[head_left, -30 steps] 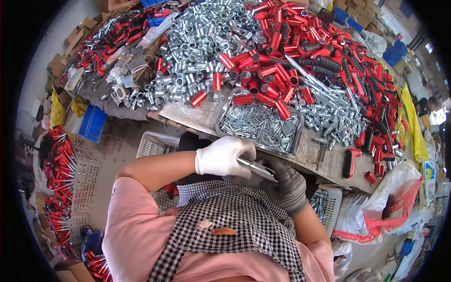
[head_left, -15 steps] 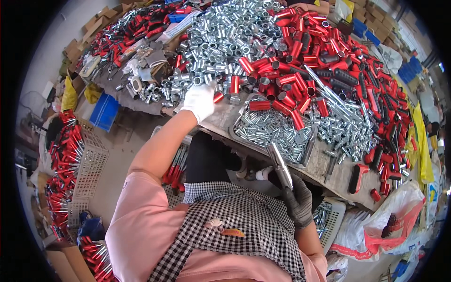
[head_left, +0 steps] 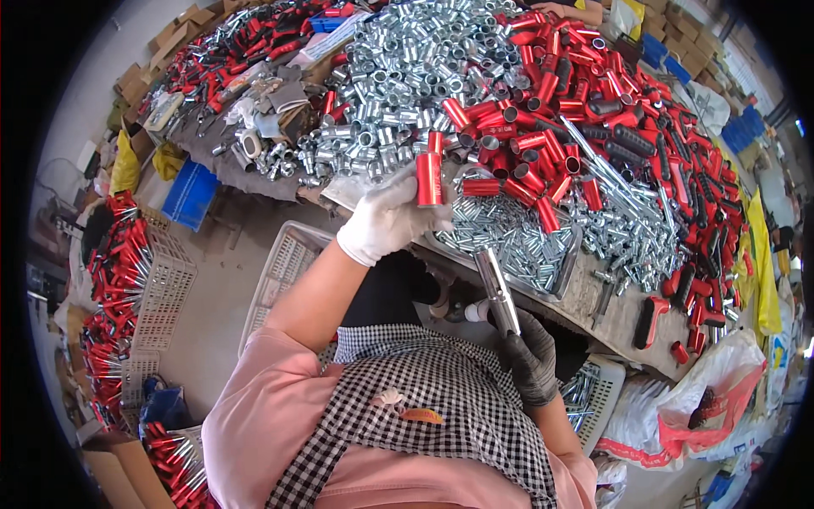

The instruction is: Assembling hand tools by fitting red plastic handles onto metal shafts at a factory workstation.

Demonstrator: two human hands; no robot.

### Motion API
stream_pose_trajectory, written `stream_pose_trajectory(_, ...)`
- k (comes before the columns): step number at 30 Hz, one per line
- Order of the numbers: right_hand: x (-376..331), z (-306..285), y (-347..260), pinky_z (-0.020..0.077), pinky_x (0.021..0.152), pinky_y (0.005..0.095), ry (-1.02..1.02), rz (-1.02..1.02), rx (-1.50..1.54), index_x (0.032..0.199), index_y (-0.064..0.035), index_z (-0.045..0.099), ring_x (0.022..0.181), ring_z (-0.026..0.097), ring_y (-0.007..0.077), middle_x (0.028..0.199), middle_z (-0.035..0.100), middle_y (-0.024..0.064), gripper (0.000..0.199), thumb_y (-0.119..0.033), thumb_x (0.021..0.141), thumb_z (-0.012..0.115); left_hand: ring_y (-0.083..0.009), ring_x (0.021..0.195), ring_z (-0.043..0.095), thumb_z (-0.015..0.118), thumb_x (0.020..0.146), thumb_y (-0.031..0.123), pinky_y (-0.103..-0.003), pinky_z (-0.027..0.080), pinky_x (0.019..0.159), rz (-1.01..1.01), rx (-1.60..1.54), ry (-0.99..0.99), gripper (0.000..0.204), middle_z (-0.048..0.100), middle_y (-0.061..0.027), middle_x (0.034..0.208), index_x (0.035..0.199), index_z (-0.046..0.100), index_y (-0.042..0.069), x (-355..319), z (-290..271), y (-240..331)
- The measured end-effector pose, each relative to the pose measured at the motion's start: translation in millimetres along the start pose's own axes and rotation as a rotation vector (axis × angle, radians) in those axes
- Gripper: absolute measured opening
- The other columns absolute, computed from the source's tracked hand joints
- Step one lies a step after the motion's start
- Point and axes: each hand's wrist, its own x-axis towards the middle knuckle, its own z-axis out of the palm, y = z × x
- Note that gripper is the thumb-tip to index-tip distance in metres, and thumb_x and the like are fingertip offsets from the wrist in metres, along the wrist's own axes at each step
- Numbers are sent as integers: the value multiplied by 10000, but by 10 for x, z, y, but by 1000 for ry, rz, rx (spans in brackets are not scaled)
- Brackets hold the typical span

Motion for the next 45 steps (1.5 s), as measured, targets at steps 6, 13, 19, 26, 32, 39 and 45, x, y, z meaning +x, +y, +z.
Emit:
stream_pose_trajectory(6, -1, 119, 10, 355, 499, 190, -13, -18, -3, 1291, 33, 556, 558, 484, 56, 781, 611, 17, 574, -354, 891, 697, -223, 886, 506, 559, 962, 272, -420, 439, 825, -42, -340, -53, 513, 543, -156, 1170, 1411, 365, 116, -50, 141, -128)
stream_pose_trajectory(13, -44, 169, -16, 358, 498, 192, -13, -97, 16, 1309, 38, 534, 562, 491, 56, 792, 619, 19, 597, -352, 887, 698, -276, 955, 589, 440, 833, 23, -379, 502, 769, -1, -46, 33, 571, 551, -192, 1142, 1397, 351, 21, -128, 147, -84)
stream_pose_trajectory(19, -44, 172, -23, 356, 552, 182, -77, -34, 27, 1317, 35, 527, 624, 457, 40, 827, 578, -4, 551, -317, 920, 678, -249, 912, 619, 459, 826, -54, -340, 499, 777, 132, 228, 101, 618, 566, -178, 1119, 1417, 321, 64, -203, 452, -153)
stream_pose_trajectory(26, 11, 209, 90, 338, 474, 199, -136, 8, 25, 1282, 37, 519, 541, 461, 62, 750, 570, 15, 549, -321, 898, 677, -252, 961, 634, 483, 815, 25, -356, 484, 834, 150, 444, 21, 627, 622, -185, 1052, 1414, 301, 2, -300, 449, -235)
stream_pose_trajectory(32, 117, 214, 221, 336, 492, 198, -200, 36, 187, 1264, 37, 529, 550, 445, 64, 734, 550, 5, 516, -298, 904, 685, -281, 992, 631, 407, 809, -77, -428, 505, 890, 217, 667, -163, 649, 604, -218, 1075, 1417, 229, 61, -331, 490, -173)
stream_pose_trajectory(39, 247, 297, 261, 322, 451, 202, -269, 1, 302, 1307, 52, 509, 509, 454, 77, 684, 538, 13, 601, -364, 905, 667, -327, 1012, 642, 435, 844, -52, -467, 500, 939, 153, 497, -230, 677, 603, -238, 1068, 1448, 154, 65, -298, 594, -438)
stream_pose_trajectory(45, 286, 464, 272, 477, 630, 246, -289, 123, 204, 1308, 6, 485, 729, 591, 109, 896, 618, 28, 584, -349, 897, 702, -264, 782, 638, 480, 998, 204, -412, 548, 745, 21, -330, -68, 388, 600, -168, 948, 1343, 346, 87, -322, 624, -591)
